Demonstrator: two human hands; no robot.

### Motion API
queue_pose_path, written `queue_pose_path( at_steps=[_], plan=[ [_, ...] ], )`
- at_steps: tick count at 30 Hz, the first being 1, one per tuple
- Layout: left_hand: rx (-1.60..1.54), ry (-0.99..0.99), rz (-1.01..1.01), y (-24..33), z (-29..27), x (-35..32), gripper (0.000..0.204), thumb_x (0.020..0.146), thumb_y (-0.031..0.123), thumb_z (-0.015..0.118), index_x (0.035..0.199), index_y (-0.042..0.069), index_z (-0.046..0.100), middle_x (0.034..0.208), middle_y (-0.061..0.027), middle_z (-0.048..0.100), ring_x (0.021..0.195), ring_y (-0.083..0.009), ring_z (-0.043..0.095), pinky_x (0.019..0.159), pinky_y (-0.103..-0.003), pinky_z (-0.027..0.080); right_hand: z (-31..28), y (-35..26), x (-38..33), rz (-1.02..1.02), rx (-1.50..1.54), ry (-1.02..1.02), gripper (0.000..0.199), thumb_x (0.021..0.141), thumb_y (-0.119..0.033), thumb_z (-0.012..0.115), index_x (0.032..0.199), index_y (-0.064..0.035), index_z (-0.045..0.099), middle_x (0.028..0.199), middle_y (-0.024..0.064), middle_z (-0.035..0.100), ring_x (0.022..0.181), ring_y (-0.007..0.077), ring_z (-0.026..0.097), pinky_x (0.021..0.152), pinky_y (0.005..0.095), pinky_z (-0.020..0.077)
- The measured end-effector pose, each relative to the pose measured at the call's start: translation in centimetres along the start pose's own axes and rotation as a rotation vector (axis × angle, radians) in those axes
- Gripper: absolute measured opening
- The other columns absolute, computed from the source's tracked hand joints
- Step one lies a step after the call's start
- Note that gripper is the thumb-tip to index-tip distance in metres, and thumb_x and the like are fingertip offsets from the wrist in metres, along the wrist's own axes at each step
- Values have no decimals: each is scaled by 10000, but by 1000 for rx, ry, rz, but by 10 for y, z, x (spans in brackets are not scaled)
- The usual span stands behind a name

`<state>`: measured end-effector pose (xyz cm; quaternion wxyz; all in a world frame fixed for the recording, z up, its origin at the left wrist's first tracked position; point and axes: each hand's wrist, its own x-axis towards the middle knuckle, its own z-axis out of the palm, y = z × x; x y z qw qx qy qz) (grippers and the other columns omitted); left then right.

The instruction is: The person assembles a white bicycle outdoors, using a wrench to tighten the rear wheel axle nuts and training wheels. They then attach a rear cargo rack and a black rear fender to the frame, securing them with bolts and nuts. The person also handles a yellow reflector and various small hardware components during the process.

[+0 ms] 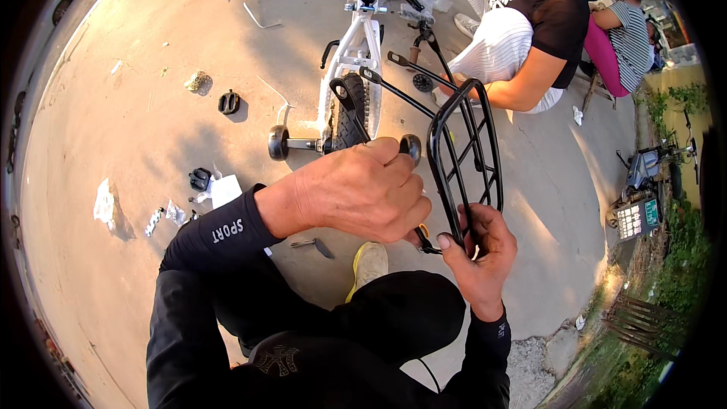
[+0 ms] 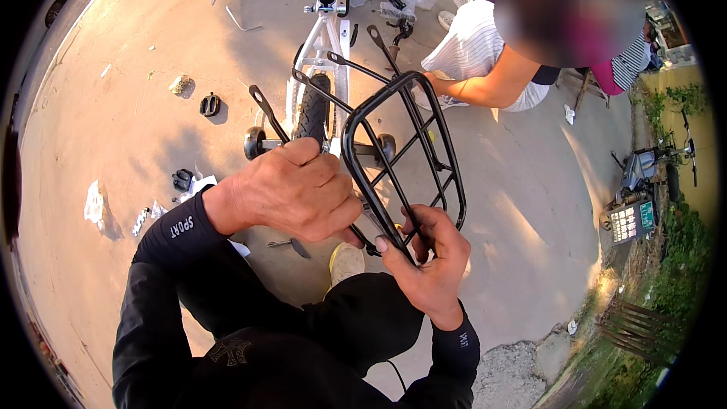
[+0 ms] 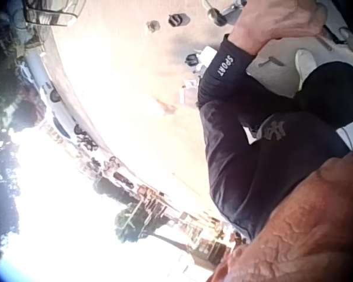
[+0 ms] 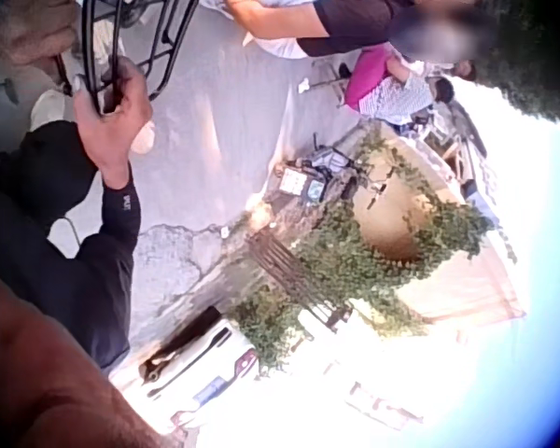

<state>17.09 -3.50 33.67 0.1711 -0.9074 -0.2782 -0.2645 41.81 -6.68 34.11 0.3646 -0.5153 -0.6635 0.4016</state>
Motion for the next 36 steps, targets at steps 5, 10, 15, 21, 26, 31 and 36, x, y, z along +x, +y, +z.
queue_pose_path(
  at_steps=[5,10,15,21,26,31,36],
  plan=[
    [34,77,-49,-16,-6,-5,429,678,510,713,631,159,472,621,33,458,617,-136,537,573,-290,353,12,-24,16,-117,-172,-32,419,736,-127,850,1060,11,624,829,34,617,571,81,475,507,229,393],
    [102,104,-61,-20,-32,-5,568,713,619,752,588,171,426,582,36,426,541,-127,473,521,-284,290,6,-32,36,-524,-375,25,423,832,-271,780,1097,21,628,881,127,631,737,290,605,695,366,500],
    [-5,216,-200,-54,-59,12,668,573,638,836,542,144,388,516,1,309,463,-173,375,495,-313,261,12,-25,20,17,433,-313,373,1020,-314,595,1091,52,611,819,97,590,724,184,574,680,328,492],
    [8,176,-315,-65,-93,3,617,575,569,877,544,120,453,499,-16,327,451,-201,388,469,-321,279,40,-40,27,222,1132,-269,387,1043,-359,550,946,11,602,652,21,453,578,157,468,532,304,409],
    [15,133,-456,-75,-125,-22,550,663,471,895,568,102,498,491,-24,365,451,-191,432,452,-317,286,51,-48,47,99,1168,-417,496,1032,-431,547,700,-76,446,586,-1,379,511,96,314,473,280,233],
    [-234,-135,-557,-107,-187,-53,497,957,406,669,631,49,555,519,-47,460,433,-194,457,441,-333,324,68,-119,95,-151,796,-330,446,1014,-340,622,681,-84,472,555,-47,352,501,54,307,471,261,203],
    [-184,-54,-822,-91,-203,-120,436,937,361,704,657,41,609,524,-68,491,440,-211,473,460,-342,350,132,-118,123,203,924,-810,368,972,-304,693,733,-46,587,549,-62,366,476,43,311,440,230,214]
  ],
)
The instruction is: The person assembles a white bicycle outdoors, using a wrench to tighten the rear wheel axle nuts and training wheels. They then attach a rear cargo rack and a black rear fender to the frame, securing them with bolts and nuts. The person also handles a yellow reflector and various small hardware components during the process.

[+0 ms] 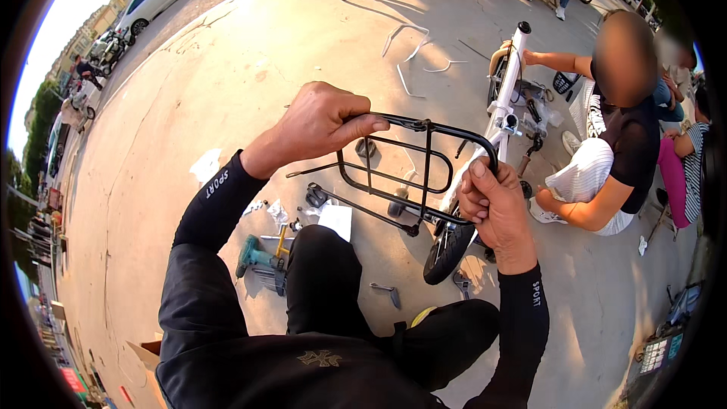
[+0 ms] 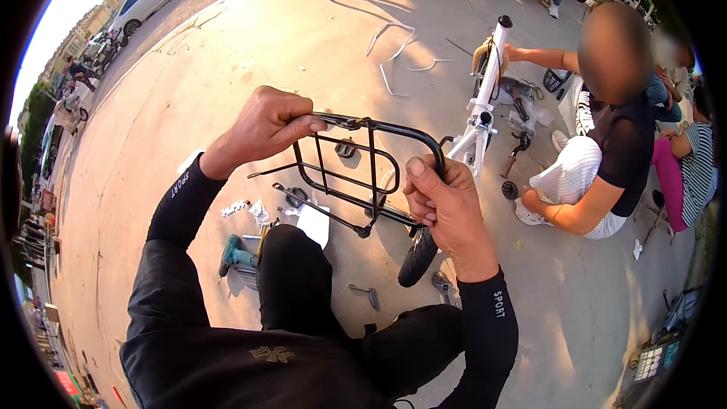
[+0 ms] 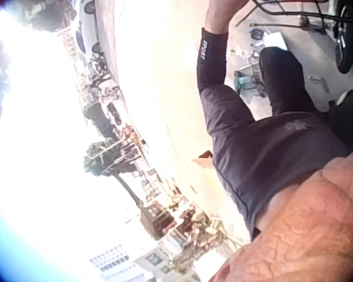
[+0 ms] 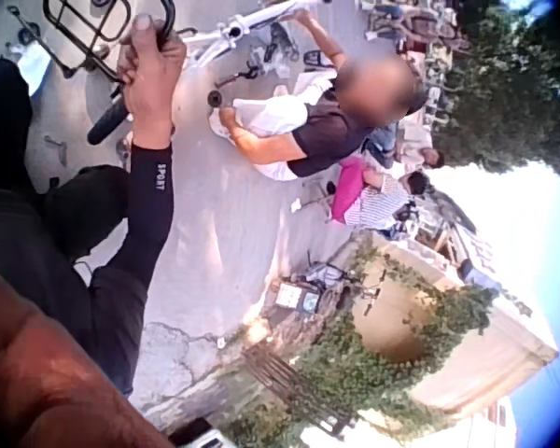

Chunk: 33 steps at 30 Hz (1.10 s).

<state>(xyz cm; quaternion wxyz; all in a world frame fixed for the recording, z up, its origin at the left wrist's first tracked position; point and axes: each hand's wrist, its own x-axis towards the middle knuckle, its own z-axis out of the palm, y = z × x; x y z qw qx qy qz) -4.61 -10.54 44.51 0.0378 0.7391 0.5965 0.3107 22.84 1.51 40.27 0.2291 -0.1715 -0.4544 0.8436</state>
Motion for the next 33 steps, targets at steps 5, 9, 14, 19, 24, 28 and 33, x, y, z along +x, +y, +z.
queue_pose_path(
  at_steps=[5,9,14,19,24,28,33],
  plan=[
    [-116,-77,-142,-39,28,-108,426,932,368,699,688,37,589,572,-119,495,495,-295,497,498,-388,378,22,60,6,-139,-541,-81,519,1026,-432,569,693,-35,603,592,-16,513,551,52,441,518,225,334],
    [-151,-184,-228,-40,31,-171,535,942,479,637,691,24,509,610,-140,460,559,-352,506,540,-430,390,23,114,0,294,-383,-301,609,1025,-503,536,634,-39,576,576,-1,540,556,66,480,539,241,378],
    [-92,-248,-291,-44,42,-223,474,907,458,686,712,48,548,628,-142,512,620,-363,566,573,-444,423,38,149,-3,378,-423,-387,616,1030,-478,540,582,-55,517,549,-22,482,533,57,424,510,242,321],
    [-130,-104,-386,-43,66,-255,546,898,506,668,688,40,478,620,-147,446,598,-398,513,544,-443,387,66,175,-17,193,-547,-112,572,1022,-388,591,613,-28,417,574,-66,330,567,54,286,502,290,206],
    [-148,-98,-443,-42,72,-267,439,895,429,705,718,52,568,641,-134,539,622,-359,577,559,-440,410,81,181,-11,88,-706,-4,506,989,-294,659,645,12,449,573,-25,305,561,60,299,488,294,228],
    [-162,-132,-567,-38,74,-278,382,900,367,715,724,51,590,627,-126,551,624,-353,584,561,-433,422,94,192,-12,37,-758,86,473,961,-260,695,646,14,474,548,15,313,531,75,302,468,302,239],
    [-158,-117,-707,-20,76,-289,397,913,375,700,718,47,590,601,-133,562,600,-355,590,544,-433,422,93,209,-17,-17,-859,112,486,935,-250,731,624,-3,451,523,46,355,495,103,308,451,310,256]
  ],
)
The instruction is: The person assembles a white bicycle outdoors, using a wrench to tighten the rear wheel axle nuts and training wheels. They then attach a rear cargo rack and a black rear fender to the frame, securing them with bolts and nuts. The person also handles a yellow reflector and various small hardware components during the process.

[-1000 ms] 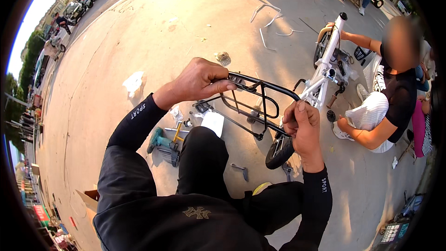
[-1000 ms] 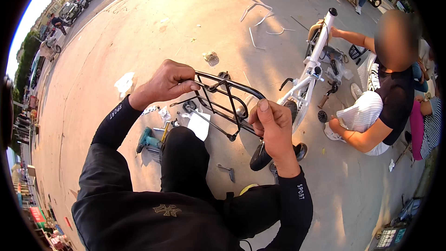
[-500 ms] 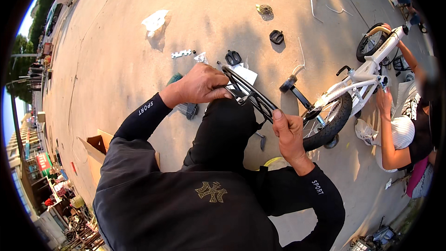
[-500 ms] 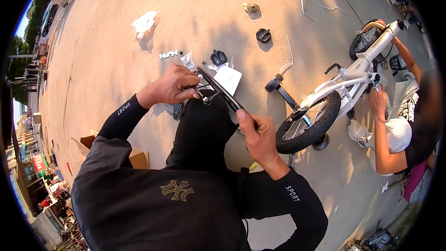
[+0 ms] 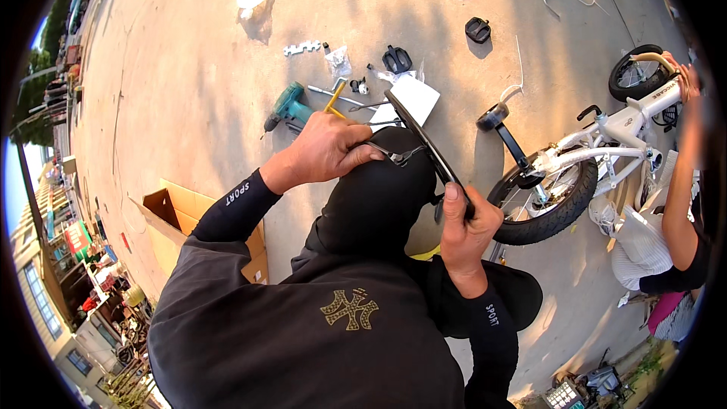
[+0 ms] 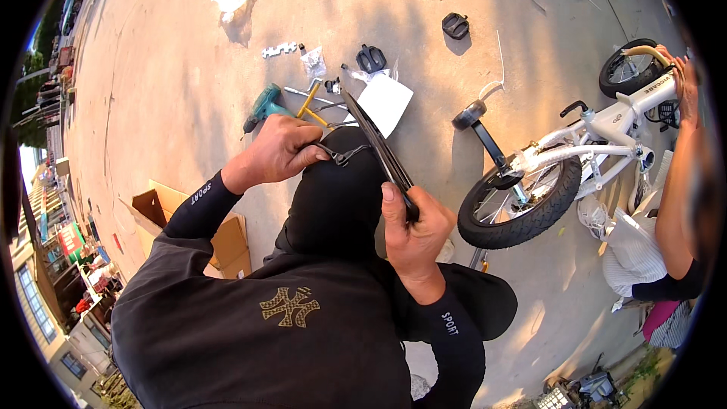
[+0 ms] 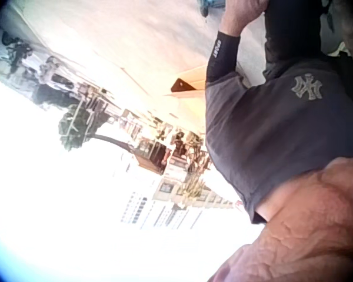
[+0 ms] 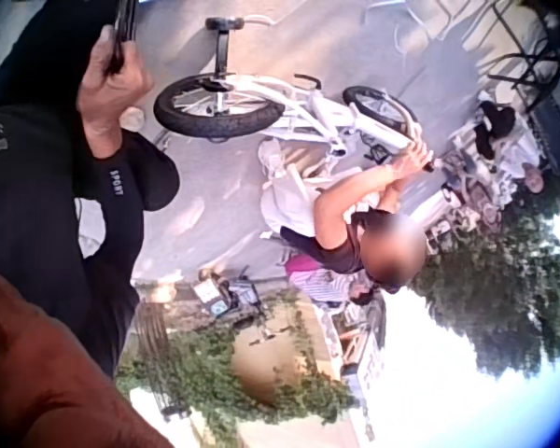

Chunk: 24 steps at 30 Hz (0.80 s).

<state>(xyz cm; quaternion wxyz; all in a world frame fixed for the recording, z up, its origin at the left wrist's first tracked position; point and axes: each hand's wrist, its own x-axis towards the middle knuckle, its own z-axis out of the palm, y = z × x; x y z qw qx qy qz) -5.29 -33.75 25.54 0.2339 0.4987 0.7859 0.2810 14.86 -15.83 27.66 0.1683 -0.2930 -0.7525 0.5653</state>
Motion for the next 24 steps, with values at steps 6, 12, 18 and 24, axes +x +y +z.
queue_pose_path(
  at_steps=[6,12,18,24],
  plan=[
    [41,28,-227,22,1,-19,470,938,405,666,666,39,553,556,-163,521,557,-383,569,509,-443,415,15,7,-10,-55,-24,52,468,918,-259,756,642,-24,459,529,60,414,442,154,361,434,319,273],
    [-10,50,-535,56,13,-34,523,965,426,638,635,24,580,516,-181,501,508,-397,554,478,-438,416,14,8,-5,-145,-125,74,481,891,-309,782,639,-47,468,533,58,437,424,197,408,422,328,287],
    [-97,115,-752,87,22,-42,546,999,437,586,678,-3,633,519,-194,509,491,-387,557,485,-426,430,20,11,-8,-223,-177,148,510,867,-341,802,619,-68,451,536,51,437,424,222,422,415,340,297],
    [-173,147,-770,94,34,-53,556,1023,415,557,693,-28,619,508,-192,473,458,-358,505,483,-425,409,16,11,-12,-309,-261,161,535,835,-377,825,599,-91,439,526,42,422,426,235,450,406,346,324]
  ],
)
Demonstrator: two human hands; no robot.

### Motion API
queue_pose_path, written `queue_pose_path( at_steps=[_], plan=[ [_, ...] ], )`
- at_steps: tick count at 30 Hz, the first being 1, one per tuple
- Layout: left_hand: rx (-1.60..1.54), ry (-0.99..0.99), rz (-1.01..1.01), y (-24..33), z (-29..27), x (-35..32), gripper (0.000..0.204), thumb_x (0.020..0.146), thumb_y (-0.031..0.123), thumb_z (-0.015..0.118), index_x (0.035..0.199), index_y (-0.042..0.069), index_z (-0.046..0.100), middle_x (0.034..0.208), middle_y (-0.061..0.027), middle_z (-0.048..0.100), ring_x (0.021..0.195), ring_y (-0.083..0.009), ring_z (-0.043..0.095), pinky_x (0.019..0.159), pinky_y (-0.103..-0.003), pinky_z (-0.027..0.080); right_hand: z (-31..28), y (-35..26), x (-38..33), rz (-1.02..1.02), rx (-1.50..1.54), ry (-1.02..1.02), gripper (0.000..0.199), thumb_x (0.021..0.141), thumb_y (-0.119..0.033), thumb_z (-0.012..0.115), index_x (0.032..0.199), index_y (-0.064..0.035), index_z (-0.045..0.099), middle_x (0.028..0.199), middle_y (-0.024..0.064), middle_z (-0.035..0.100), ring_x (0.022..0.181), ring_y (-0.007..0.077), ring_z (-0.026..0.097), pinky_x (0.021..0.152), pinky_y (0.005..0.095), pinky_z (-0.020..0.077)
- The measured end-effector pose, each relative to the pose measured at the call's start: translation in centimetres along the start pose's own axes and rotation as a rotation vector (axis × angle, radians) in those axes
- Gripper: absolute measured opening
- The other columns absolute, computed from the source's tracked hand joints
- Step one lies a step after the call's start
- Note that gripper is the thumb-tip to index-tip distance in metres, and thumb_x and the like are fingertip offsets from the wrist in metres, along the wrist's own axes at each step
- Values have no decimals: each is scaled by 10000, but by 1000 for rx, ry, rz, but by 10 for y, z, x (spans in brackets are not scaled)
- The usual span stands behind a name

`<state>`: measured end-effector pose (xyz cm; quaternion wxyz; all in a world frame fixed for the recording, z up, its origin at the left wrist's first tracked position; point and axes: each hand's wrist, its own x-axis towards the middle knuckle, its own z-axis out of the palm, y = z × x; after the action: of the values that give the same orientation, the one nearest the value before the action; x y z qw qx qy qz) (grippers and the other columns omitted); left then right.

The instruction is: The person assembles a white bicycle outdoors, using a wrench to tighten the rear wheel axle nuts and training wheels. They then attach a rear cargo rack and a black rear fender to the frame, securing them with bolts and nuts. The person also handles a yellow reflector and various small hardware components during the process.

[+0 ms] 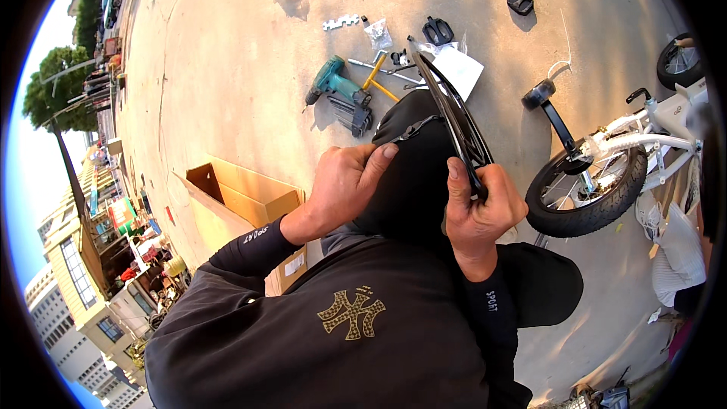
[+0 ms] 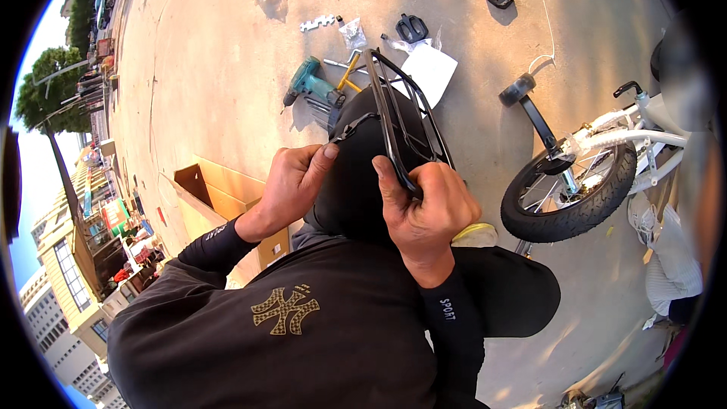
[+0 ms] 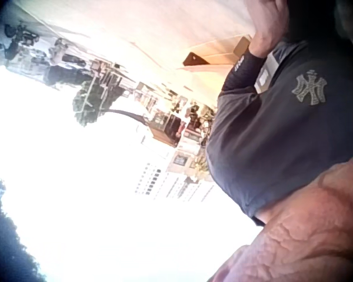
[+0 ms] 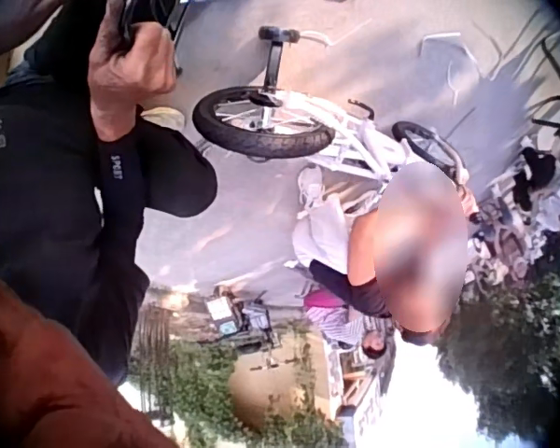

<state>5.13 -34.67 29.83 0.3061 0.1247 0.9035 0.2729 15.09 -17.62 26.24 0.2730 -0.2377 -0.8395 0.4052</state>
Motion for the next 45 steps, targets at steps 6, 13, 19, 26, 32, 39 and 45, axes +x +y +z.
queue_pose_path(
  at_steps=[6,13,19,26,32,39,45],
  plan=[
    [-133,3,71,-8,2,-3,562,1043,362,554,651,-39,503,504,-71,328,493,-101,318,445,-350,290,-2,3,-2,9,68,72,500,813,-351,839,611,-94,460,538,42,449,454,243,487,423,360,361],
    [142,-3,585,12,-24,29,485,990,289,651,635,5,481,506,-99,344,441,-167,328,440,-338,304,-48,10,-18,316,561,95,391,1044,-376,547,1082,10,595,940,55,600,857,128,531,814,294,455],
    [329,-67,1186,66,-22,39,501,835,366,777,618,91,419,534,-71,446,464,-276,507,457,-371,388,-99,26,-8,1123,972,3,386,1048,-350,531,1287,-48,556,1050,53,620,889,156,657,707,298,549],
    [145,-502,1240,38,-23,47,431,1018,403,512,754,67,567,618,-88,517,560,-312,568,534,-388,453,-100,26,-18,976,1295,162,376,1034,-403,562,1084,-44,662,623,-59,323,418,34,301,366,211,286],
    [-560,-528,553,73,-4,62,625,1053,554,343,1346,19,476,1266,-151,588,1146,-265,599,910,-411,508,-87,23,-40,880,1360,114,335,1047,-353,549,1020,-40,664,617,-50,312,438,55,316,390,216,289],
    [-1109,-635,251,59,34,39,704,1028,595,389,1496,70,389,1489,-160,462,1373,-290,465,1100,-476,403,-44,29,-86,767,1065,172,316,1063,-322,529,1040,-11,582,659,-15,420,564,68,408,506,236,380],
    [-1285,-982,412,34,-5,3,957,936,752,428,1566,47,279,1552,-247,365,1466,-332,324,1099,-492,351,-28,27,-128,759,623,209,243,1080,-260,494,1028,-23,517,739,-10,448,645,60,422,581,224,387]
  ],
)
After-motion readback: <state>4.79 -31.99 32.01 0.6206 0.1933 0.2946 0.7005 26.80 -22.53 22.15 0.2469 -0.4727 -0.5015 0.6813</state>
